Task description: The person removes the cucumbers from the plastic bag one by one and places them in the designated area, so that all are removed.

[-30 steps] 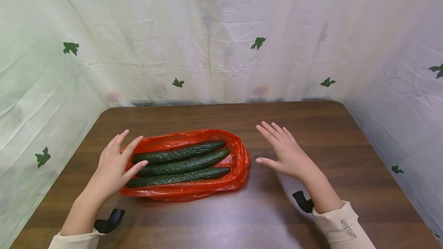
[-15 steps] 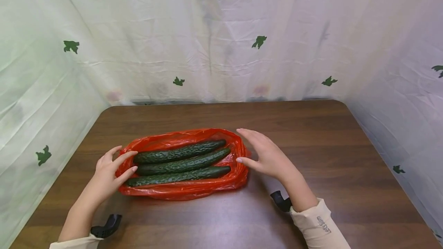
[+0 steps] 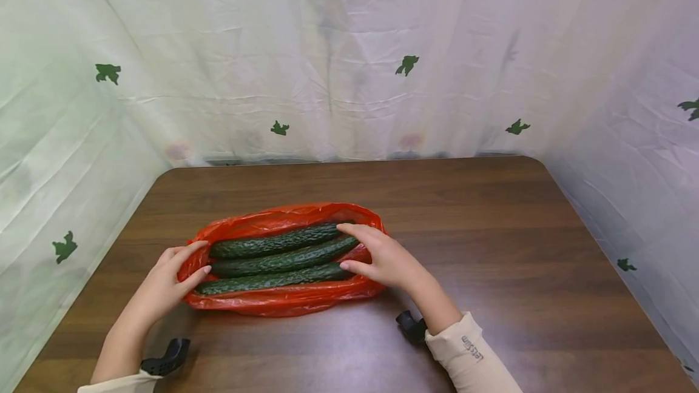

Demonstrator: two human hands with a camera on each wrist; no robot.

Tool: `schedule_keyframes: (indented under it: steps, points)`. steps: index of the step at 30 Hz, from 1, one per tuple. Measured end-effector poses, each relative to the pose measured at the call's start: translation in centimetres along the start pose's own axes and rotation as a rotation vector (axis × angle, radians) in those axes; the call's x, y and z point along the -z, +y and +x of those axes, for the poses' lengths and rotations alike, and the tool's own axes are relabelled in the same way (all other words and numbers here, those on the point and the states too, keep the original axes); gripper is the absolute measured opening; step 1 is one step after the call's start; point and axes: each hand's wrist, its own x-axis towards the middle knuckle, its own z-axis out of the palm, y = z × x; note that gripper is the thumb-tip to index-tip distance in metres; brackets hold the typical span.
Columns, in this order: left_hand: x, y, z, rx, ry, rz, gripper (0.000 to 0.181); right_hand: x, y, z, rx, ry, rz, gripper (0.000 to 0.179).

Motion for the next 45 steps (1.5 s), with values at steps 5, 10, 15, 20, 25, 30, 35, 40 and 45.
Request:
schedule_keyframes:
  steps: [5, 10, 15, 20, 25, 30, 35, 40, 45]
  points:
    - [-0.2, -0.1, -0.1, 0.002, -0.015, -0.012, 0.056, -1.4, 0.6, 0.3, -0.042, -0.048, 0.067, 0.063]
    - [-0.3, -0.2, -0.2, -0.008, -0.009, -0.019, 0.059, -2.3, 0.9, 0.6, -0.048, -0.096, 0.150, 0.065]
    - [-0.5, -0.3, -0.3, -0.008, -0.014, -0.031, 0.060, -3.0, 1.4, 0.8, -0.049, -0.127, 0.203, 0.065]
    - [-0.6, -0.5, -0.2, -0.010, -0.010, -0.033, 0.060, -3.8, 1.9, 0.7, -0.071, -0.116, 0.201, 0.060]
    - [-0.8, -0.7, -0.3, -0.013, 0.000, -0.039, 0.060, -4.6, 2.4, 0.7, -0.096, -0.115, 0.170, 0.050]
    - [-0.9, -0.8, -0.3, -0.014, 0.014, -0.049, 0.059, -4.9, 2.6, 0.7, -0.108, -0.127, 0.120, 0.041]
    - [-1.1, -1.0, -0.4, -0.004, 0.017, -0.047, 0.059, -4.9, 2.5, 0.8, -0.091, -0.142, 0.105, 0.037]
    - [-1.2, -1.1, -0.4, 0.004, 0.016, -0.050, 0.057, -5.0, 2.5, 0.8, -0.082, -0.094, 0.188, 0.035]
    - [-1.4, -1.1, -0.4, -0.007, 0.030, -0.053, 0.053, -5.0, 2.1, 1.0, -0.083, -0.052, 0.261, 0.033]
